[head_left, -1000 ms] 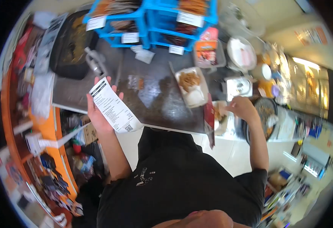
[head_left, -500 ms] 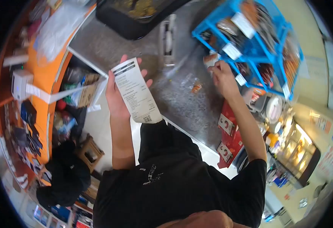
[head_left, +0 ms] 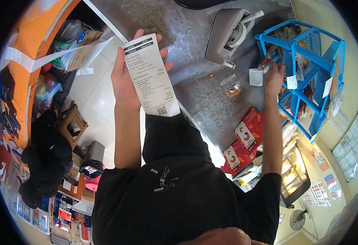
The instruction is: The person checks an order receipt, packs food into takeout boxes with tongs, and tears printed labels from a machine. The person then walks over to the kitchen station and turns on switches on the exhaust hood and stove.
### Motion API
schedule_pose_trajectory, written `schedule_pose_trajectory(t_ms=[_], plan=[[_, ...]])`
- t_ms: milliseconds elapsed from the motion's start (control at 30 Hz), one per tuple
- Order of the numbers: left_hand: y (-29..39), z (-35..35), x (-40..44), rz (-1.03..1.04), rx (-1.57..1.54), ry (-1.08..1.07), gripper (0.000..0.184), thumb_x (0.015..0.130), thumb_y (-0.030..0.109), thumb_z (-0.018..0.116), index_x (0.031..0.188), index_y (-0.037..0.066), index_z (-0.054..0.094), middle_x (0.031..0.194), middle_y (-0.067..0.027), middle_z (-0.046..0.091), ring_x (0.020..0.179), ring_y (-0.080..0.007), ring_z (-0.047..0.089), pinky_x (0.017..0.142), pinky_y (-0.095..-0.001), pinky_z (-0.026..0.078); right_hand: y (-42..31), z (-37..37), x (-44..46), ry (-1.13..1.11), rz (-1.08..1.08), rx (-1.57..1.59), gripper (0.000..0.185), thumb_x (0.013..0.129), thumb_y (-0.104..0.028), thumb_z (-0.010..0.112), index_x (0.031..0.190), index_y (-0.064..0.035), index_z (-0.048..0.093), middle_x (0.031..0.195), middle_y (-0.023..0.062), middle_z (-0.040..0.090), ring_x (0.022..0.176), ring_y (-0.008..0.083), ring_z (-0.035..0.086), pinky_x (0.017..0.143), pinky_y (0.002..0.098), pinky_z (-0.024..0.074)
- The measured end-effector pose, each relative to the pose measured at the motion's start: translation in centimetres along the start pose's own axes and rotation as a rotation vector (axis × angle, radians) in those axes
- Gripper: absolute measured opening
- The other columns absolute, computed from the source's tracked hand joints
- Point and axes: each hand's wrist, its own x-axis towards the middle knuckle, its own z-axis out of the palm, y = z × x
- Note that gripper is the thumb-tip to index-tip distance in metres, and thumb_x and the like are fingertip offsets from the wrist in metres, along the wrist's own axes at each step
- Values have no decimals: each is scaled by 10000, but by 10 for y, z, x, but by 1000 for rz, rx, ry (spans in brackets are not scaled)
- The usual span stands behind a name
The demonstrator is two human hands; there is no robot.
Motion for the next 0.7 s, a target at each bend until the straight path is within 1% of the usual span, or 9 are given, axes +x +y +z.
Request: schedule_pose_trajectory(t_ms=[67, 100, 200, 233, 333, 367, 467, 500, 700], plan=[[6, 0, 2, 10, -14, -4, 605, 1054, 473, 245, 1560, 141, 242, 1517, -195, 383, 1206, -327, 585, 1012, -550, 478, -26, -1, 1, 222, 5, 14, 330, 801, 56, 549, 1068, -70, 696, 1033, 197, 570, 890, 359, 617, 772, 432, 536], [8, 2, 3, 15, -18, -6, 604, 1054, 472, 242, 1560, 141, 241, 1517, -196, 383, 1206, -326, 586, 1012, -549, 479, -44, -5, 1, 206, 207, 232, 279, 819, 74, 513, 1052, 31, 660, 1063, 208, 582, 931, 344, 622, 852, 425, 557], [12, 8, 4, 17, 1, -21, 603, 1055, 468, 241, 1559, 136, 242, 1513, -199, 387, 1206, -320, 585, 1013, -543, 482, -32, 14, 3, 318, 786, 1209, 221, 839, 96, 479, 1009, 106, 619, 1042, 198, 571, 973, 303, 607, 966, 463, 548], [14, 9, 5, 17, 14, -20, 601, 1055, 466, 241, 1559, 137, 243, 1512, -198, 388, 1206, -319, 585, 1012, -541, 484, -35, 12, 8, 395, 851, 1297, 243, 835, 142, 401, 1008, 147, 573, 1066, 220, 562, 1055, 304, 591, 1037, 492, 520], [18, 10, 7, 9, 37, -24, 597, 1056, 461, 243, 1557, 137, 248, 1510, -196, 392, 1202, -316, 586, 1010, -534, 488, -16, 28, 18, 631, 886, 1540, 299, 818, 171, 372, 1047, 135, 562, 1095, 248, 565, 1087, 330, 594, 1036, 466, 525], [18, 10, 7, 6, 37, -26, 596, 1056, 460, 243, 1557, 137, 250, 1510, -196, 392, 1201, -316, 587, 1009, -533, 489, -9, 33, 19, 630, 920, 1569, 304, 862, 157, 367, 1114, 135, 536, 1191, 251, 546, 1174, 337, 557, 1063, 446, 500], [17, 12, 9, -17, 23, -29, 594, 1056, 459, 242, 1556, 138, 254, 1511, -193, 392, 1202, -315, 586, 1008, -530, 491, -28, 18, 29, 742, 957, 1732, 287, 898, 140, 383, 1148, 136, 523, 1267, 226, 523, 1228, 313, 510, 1112, 435, 442], [18, 13, 9, -24, 18, -28, 594, 1056, 459, 243, 1556, 139, 255, 1512, -193, 392, 1203, -315, 586, 1008, -530, 491, -27, 19, 26, 690, 919, 1718, 321, 918, 123, 391, 1218, 126, 507, 1322, 207, 503, 1289, 299, 457, 1145, 408, 390], [24, 11, 8, -44, 0, -20, 592, 1056, 459, 253, 1556, 142, 255, 1520, -192, 380, 1207, -322, 581, 1019, -532, 483, -19, 19, 17, 556, 834, 1619, 429, 907, 98, 429, 1330, 89, 499, 1377, 202, 499, 1302, 285, 463, 1125, 384, 381]])
